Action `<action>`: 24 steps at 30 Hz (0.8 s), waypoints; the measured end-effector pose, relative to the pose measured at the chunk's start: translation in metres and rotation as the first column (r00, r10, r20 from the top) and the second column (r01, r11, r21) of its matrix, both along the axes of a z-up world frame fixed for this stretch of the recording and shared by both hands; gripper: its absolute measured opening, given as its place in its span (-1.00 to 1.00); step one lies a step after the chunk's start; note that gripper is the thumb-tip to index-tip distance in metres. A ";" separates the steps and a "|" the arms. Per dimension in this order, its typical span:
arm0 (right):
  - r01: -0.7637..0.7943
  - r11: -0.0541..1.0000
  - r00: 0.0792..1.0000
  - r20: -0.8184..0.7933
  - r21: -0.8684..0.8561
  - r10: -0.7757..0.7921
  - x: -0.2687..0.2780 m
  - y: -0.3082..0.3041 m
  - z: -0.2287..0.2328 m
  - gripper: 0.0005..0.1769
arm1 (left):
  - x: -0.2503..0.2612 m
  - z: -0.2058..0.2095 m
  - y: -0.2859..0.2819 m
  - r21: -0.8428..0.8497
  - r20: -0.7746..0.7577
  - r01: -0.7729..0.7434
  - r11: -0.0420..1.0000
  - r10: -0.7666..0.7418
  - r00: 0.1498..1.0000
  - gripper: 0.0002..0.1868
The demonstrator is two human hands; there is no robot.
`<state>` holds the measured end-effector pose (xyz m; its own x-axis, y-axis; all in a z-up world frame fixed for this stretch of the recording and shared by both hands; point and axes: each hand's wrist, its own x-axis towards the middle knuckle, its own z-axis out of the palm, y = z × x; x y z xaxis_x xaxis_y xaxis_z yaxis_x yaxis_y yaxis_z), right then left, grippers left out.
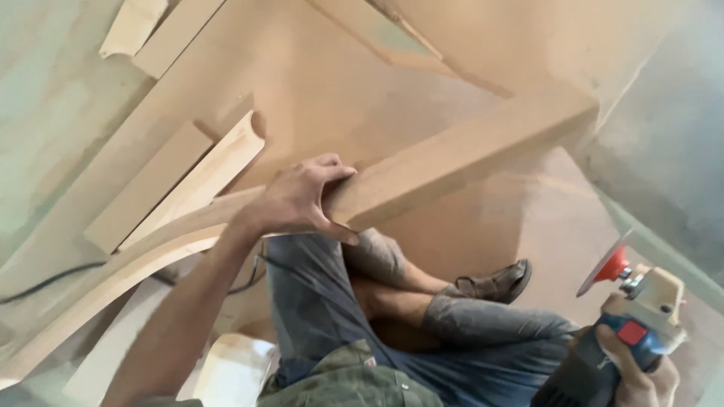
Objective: The person uses a power sander to smooth the surface and edges of a curved wooden board, moving the tool back and forth while holding the board steady with their other hand.
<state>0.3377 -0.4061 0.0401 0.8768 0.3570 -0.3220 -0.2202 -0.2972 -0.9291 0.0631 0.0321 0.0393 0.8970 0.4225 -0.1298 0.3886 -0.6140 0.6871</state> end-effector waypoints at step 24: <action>-0.090 0.995 0.993 0.079 0.052 0.086 -0.064 0.012 0.017 -0.52 | -0.103 -0.085 -0.044 0.441 0.029 -0.124 0.889 0.124 0.992 0.47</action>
<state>0.2741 -0.3945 0.0569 0.8628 0.4491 -0.2322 -0.1227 -0.2595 -0.9579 -0.0401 -0.0115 -0.0457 0.8338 0.5436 0.0959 0.4810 -0.8008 0.3568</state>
